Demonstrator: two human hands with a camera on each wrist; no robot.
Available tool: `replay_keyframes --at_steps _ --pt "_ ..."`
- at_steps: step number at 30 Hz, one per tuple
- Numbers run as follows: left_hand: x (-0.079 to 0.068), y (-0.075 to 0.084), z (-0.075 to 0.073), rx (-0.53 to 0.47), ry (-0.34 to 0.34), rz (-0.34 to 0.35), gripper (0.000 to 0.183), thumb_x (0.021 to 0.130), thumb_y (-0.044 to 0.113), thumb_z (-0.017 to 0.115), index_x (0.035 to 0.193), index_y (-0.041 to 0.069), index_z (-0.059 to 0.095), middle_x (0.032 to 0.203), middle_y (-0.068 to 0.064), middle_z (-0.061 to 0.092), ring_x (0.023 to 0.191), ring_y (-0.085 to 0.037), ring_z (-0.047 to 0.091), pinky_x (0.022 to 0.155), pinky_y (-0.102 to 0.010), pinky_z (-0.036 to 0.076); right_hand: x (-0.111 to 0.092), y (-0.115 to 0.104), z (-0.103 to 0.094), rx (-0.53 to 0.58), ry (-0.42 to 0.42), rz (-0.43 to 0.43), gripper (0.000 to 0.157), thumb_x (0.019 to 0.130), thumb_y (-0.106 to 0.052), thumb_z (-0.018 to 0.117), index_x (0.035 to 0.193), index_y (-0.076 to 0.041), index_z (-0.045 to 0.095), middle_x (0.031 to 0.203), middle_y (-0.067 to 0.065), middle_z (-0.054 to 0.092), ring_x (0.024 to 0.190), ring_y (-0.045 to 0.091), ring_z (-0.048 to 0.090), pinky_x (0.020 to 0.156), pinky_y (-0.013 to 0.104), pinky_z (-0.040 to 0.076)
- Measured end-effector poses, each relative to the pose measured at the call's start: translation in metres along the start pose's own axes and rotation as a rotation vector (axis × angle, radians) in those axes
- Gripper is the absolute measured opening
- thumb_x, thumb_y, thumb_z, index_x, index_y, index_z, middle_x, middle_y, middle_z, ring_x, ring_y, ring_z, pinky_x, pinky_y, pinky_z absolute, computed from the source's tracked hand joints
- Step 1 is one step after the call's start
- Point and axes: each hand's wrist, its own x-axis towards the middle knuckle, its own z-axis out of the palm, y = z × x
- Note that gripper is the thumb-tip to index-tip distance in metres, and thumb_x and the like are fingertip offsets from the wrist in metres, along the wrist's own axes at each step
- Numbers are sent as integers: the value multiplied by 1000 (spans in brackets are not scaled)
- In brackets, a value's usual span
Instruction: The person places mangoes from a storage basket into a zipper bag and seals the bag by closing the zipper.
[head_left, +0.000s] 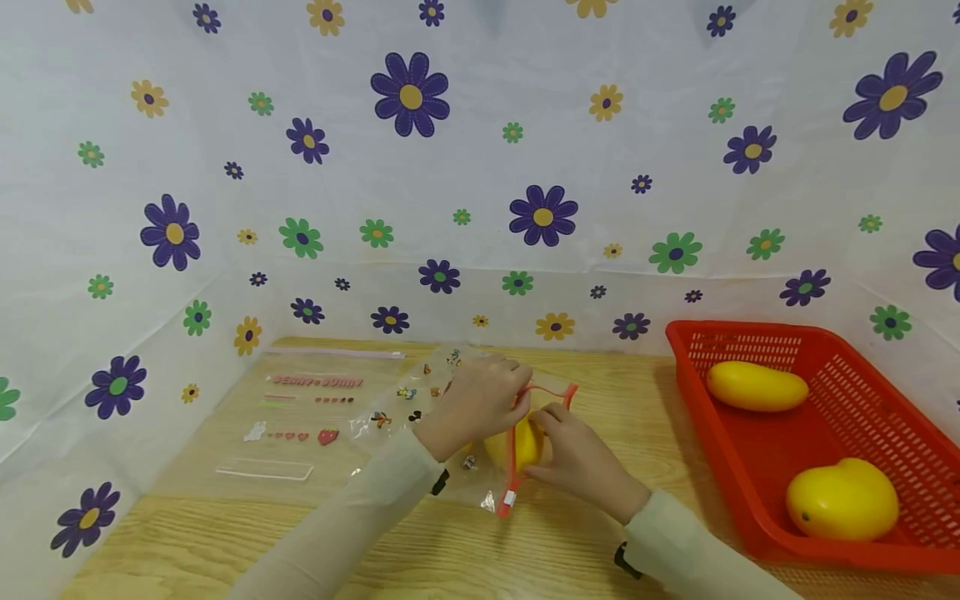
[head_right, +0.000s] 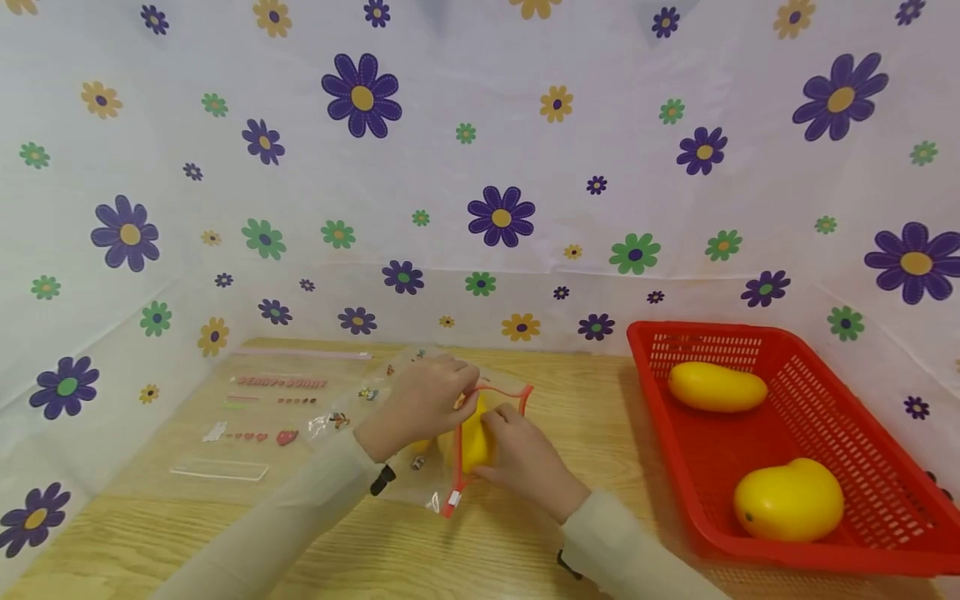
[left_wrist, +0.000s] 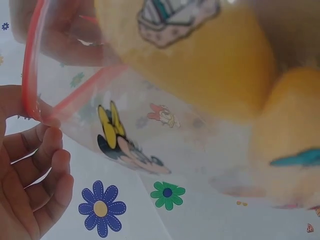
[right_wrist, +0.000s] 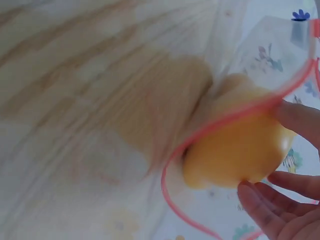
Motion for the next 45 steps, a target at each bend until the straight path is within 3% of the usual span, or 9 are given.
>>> replay_keyframes --at_steps 5,10,15,20,23,30,38,45 --pt "0 0 1 -4 23 4 14 81 20 62 71 14 54 60 5 53 53 -9 43 47 -17 30 6 -3 7 81 -63 -52 51 75 -15 76 120 0 57 116 10 59 92 21 63 78 32 54" --pt "-1 0 0 -15 39 -5 16 80 19 62 69 14 53 58 5 50 52 -8 41 47 -18 28 4 0 7 85 -91 -119 42 80 -13 72 118 -2 58 119 9 60 100 21 63 83 33 53" --pt "-5 -2 -2 6 44 -2 15 81 21 63 71 14 53 59 5 51 54 -9 42 48 -18 30 0 10 0 34 26 -154 28 80 -12 71 105 -3 63 107 6 64 95 21 64 83 34 53" --pt "-10 -4 -5 -11 51 4 15 81 21 63 72 14 53 60 5 51 56 -9 43 52 -19 35 2 29 -11 11 251 -66 23 76 -5 72 98 -3 64 94 8 65 83 23 63 75 34 55" --pt "-11 -5 -6 -19 56 7 14 82 21 62 73 15 53 61 6 51 58 -9 44 54 -19 36 7 40 -16 -42 330 -24 25 76 -3 72 100 -3 63 94 11 65 82 24 62 73 35 55" --pt "-14 -5 -7 8 57 10 13 82 23 63 78 15 54 63 7 51 58 -9 44 54 -19 37 17 55 -17 -167 326 -65 32 73 3 73 102 -5 63 100 10 62 86 24 63 75 34 55" --pt "-23 -5 -4 -3 87 24 19 81 23 64 72 15 50 62 6 49 57 -9 44 54 -19 37 21 59 -10 -187 304 -174 31 67 3 78 93 -8 67 97 8 62 87 21 63 78 33 55" --pt "-28 -8 -6 -48 113 6 19 81 22 64 70 16 50 62 6 49 57 -9 43 49 -16 31 24 56 -14 -184 342 -195 22 70 -4 78 89 -8 70 98 9 66 91 24 65 79 33 55"
